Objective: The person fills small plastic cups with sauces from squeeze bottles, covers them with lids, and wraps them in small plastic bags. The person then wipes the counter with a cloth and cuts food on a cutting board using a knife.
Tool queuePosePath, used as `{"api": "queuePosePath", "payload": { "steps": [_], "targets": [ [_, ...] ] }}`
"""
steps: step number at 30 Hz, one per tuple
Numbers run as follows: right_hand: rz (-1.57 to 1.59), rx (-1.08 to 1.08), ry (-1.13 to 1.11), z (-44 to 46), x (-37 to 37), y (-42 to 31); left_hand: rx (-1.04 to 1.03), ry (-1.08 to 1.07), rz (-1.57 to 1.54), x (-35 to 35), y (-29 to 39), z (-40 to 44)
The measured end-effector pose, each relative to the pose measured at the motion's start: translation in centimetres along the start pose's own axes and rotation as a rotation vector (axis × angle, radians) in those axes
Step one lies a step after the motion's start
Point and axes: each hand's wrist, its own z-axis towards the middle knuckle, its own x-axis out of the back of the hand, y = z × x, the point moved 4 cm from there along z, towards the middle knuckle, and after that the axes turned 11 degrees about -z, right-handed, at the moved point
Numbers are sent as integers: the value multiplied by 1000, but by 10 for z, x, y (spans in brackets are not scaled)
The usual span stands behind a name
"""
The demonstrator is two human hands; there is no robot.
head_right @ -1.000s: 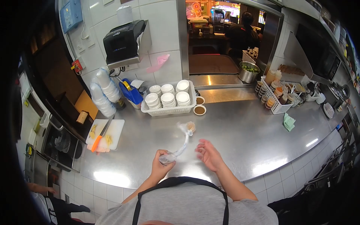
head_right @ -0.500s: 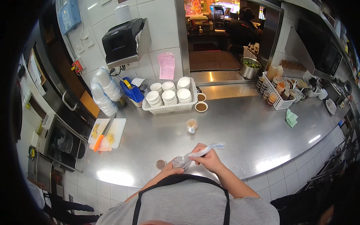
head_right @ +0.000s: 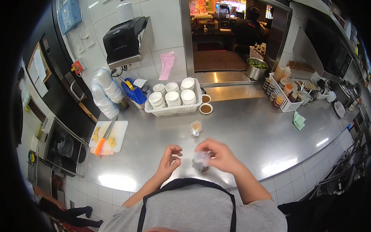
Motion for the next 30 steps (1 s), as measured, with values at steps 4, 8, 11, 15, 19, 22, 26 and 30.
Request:
{"api": "queuePosePath", "payload": {
  "steps": [4,8,11,15,19,22,26,30],
  "targets": [
    [-321,-32,-210,3,-35,9,141,-235,-430,-22,23,4],
    [-18,-113,16,-2,-34,27,139,-94,-619,-20,9,4],
    [-231,-147,-61,-9,-37,36,94,11,-674,-26,7,1],
    [-92,-445,-155,-12,-39,47,73,28,-758,-30,5,-1],
    [347,-381,-119,-14,-52,47,34,42,-698,-19,12,-3],
    [446,-328,-58,-14,-54,39,50,28,-583,-14,15,-8],
    [284,-228,34,-10,-53,38,58,-29,-621,-21,18,-11],
    [282,-118,154,-6,-38,50,-140,-8,-137,2,31,-8]
  ]
}}
